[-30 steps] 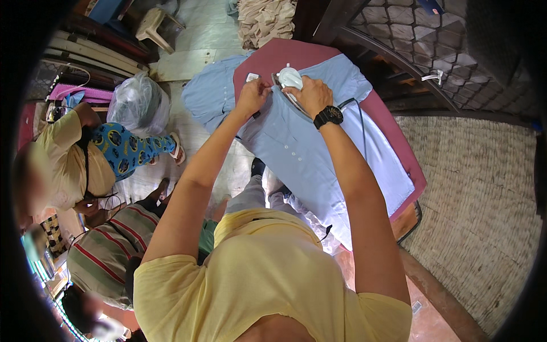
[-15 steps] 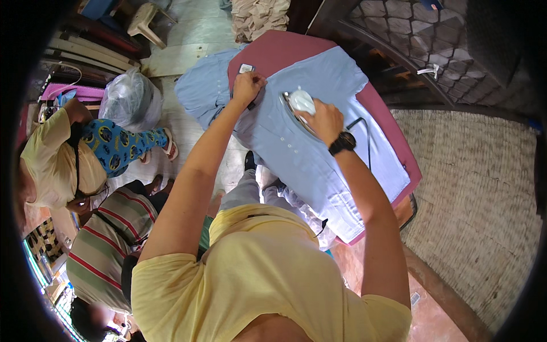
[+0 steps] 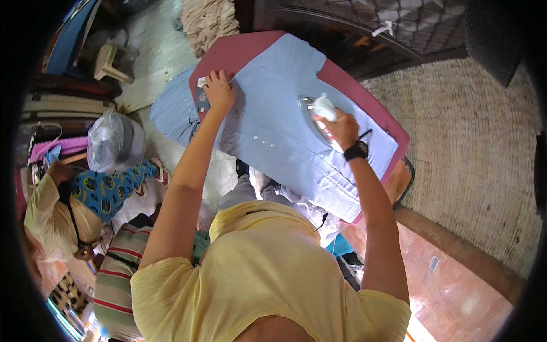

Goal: The person irons a blue shirt on an ironing board by moving the iron across various sections of the garment's fabric.

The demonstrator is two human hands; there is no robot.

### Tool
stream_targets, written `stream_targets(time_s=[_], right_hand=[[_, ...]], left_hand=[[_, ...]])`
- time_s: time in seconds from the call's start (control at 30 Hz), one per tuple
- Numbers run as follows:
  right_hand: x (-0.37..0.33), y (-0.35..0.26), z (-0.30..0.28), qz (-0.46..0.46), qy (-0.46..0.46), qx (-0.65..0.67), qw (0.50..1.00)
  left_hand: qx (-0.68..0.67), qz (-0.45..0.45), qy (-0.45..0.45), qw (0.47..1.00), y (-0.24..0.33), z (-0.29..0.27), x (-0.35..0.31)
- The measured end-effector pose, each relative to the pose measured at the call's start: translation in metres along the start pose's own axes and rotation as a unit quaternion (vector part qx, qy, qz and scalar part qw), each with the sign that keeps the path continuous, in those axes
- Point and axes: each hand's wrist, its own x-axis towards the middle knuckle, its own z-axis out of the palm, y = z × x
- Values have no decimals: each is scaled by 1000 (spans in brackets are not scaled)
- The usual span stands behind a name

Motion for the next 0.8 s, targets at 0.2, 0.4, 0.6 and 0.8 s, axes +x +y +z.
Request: stream_targets(time_s=[0.2,0.4,0.6,0.8], right_hand=[[-54,129,-89,79,123,-107,983],[-118,183,-108,36,58,-81,994],[-125,192,-63,-12,30,-15,999],[-79,129,-30,-193,117,-18,974]], left_hand=[[-187,244,20,951,84,17,-13],[12,-49,71,996,88,43,17],[5,26,-174,984,-18,69,52],[-155,83,-157,972,-37,73,47]])
